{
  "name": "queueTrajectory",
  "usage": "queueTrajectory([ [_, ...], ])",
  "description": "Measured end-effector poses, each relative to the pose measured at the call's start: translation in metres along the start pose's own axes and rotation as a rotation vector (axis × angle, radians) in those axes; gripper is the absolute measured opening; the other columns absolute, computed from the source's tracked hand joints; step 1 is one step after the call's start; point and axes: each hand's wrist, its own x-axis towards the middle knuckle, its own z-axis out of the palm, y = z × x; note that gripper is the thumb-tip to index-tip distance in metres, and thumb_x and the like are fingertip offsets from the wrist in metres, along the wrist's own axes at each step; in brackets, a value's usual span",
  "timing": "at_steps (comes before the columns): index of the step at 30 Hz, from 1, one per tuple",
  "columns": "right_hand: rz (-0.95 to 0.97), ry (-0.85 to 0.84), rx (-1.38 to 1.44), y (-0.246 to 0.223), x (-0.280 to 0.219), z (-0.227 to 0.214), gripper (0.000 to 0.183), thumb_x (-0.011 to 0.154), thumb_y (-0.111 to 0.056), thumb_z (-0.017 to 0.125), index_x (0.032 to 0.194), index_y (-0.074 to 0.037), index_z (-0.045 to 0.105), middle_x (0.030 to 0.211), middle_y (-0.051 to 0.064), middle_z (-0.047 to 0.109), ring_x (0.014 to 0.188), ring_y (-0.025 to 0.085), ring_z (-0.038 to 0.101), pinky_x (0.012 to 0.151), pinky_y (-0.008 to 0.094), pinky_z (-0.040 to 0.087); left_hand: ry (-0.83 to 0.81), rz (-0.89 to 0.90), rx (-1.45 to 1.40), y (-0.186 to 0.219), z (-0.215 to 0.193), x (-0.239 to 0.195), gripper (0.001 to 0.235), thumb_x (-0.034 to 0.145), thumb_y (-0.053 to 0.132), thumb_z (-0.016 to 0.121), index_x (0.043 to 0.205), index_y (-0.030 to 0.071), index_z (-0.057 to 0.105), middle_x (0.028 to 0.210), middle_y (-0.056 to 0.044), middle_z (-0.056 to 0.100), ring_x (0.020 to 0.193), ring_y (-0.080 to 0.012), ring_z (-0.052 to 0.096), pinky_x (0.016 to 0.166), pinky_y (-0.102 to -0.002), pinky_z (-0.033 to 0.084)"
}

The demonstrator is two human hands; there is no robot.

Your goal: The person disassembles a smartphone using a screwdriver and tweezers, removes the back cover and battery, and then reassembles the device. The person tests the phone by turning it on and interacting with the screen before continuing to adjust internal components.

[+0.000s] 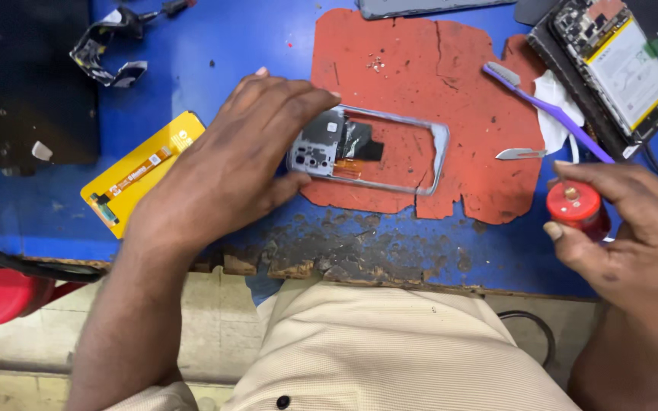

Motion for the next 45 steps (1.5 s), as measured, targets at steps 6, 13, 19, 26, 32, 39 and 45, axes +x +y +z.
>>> queueTrajectory([
  [6, -0.033, -0.025, -0.211, -0.039, 0.003, 0.010, 0.052, 0.080, -0.006, 0.082, 0.129, -0.002, 0.069, 0.111, 0.016, 0.070, 0.091, 0.023, 0.070, 0.080, 0.031, 0.056, 0.195, -0.063, -0.117, 0.029, 0.037, 0.001, 0.085, 0.075, 0.013, 0.090, 0.145, 0.006, 0.043, 0.140, -0.018, 0.053, 0.135, -0.0410, 0.050, 0.127, -0.054, 0.034],
  [13, -0.265, -0.111, -0.601, -0.059, 0.016, 0.035, 0.056, 0.064, -0.011, 0.085, 0.119, -0.009, 0.074, 0.100, 0.007, 0.071, 0.080, 0.024, 0.066, 0.069, 0.038, 0.055, 0.251, -0.129, -0.092, 0.042, 0.072, -0.008, 0.091, 0.079, 0.015, 0.090, 0.153, 0.007, 0.039, 0.148, -0.017, 0.050, 0.142, -0.0392, 0.046, 0.126, -0.056, 0.032],
  [19, -0.289, -0.124, -0.645, -0.072, 0.023, 0.044, 0.055, 0.064, -0.013, 0.085, 0.117, -0.008, 0.074, 0.099, 0.007, 0.070, 0.081, 0.025, 0.066, 0.066, 0.037, 0.054, 0.266, -0.126, -0.080, 0.035, 0.081, -0.018, 0.084, 0.086, 0.019, 0.086, 0.154, 0.005, 0.038, 0.154, -0.017, 0.048, 0.146, -0.0384, 0.044, 0.127, -0.055, 0.031],
  [26, -0.209, -0.071, -0.616, -0.073, 0.018, 0.050, 0.054, 0.065, -0.010, 0.085, 0.117, -0.005, 0.072, 0.101, 0.010, 0.069, 0.081, 0.027, 0.066, 0.068, 0.038, 0.054, 0.269, -0.101, -0.008, 0.035, 0.086, -0.018, 0.077, 0.094, 0.025, 0.081, 0.152, 0.001, 0.037, 0.151, -0.020, 0.049, 0.144, -0.0380, 0.046, 0.127, -0.057, 0.032],
  [32, -0.212, -0.062, -0.637, -0.068, 0.014, 0.052, 0.052, 0.066, -0.009, 0.084, 0.116, -0.005, 0.073, 0.100, 0.010, 0.070, 0.080, 0.026, 0.066, 0.066, 0.038, 0.054, 0.260, -0.078, 0.039, 0.034, 0.088, -0.015, 0.078, 0.096, 0.027, 0.079, 0.152, -0.001, 0.033, 0.150, -0.023, 0.049, 0.144, -0.0394, 0.046, 0.126, -0.057, 0.034],
  [39, -0.226, -0.059, -0.638, -0.066, 0.011, 0.054, 0.051, 0.067, -0.008, 0.083, 0.117, -0.005, 0.073, 0.098, 0.010, 0.070, 0.078, 0.025, 0.066, 0.066, 0.037, 0.054, 0.273, -0.072, 0.045, 0.035, 0.090, -0.015, 0.078, 0.098, 0.030, 0.077, 0.153, -0.001, 0.032, 0.150, -0.024, 0.049, 0.144, -0.0392, 0.047, 0.126, -0.057, 0.034],
  [45, -0.225, -0.102, -0.620, -0.069, 0.008, 0.060, 0.050, 0.074, -0.007, 0.082, 0.123, -0.007, 0.073, 0.106, 0.008, 0.070, 0.086, 0.025, 0.066, 0.071, 0.037, 0.054, 0.286, -0.040, 0.077, 0.033, 0.092, -0.016, 0.073, 0.104, 0.034, 0.069, 0.154, -0.001, 0.029, 0.151, -0.025, 0.049, 0.143, -0.0406, 0.048, 0.125, -0.058, 0.036],
])
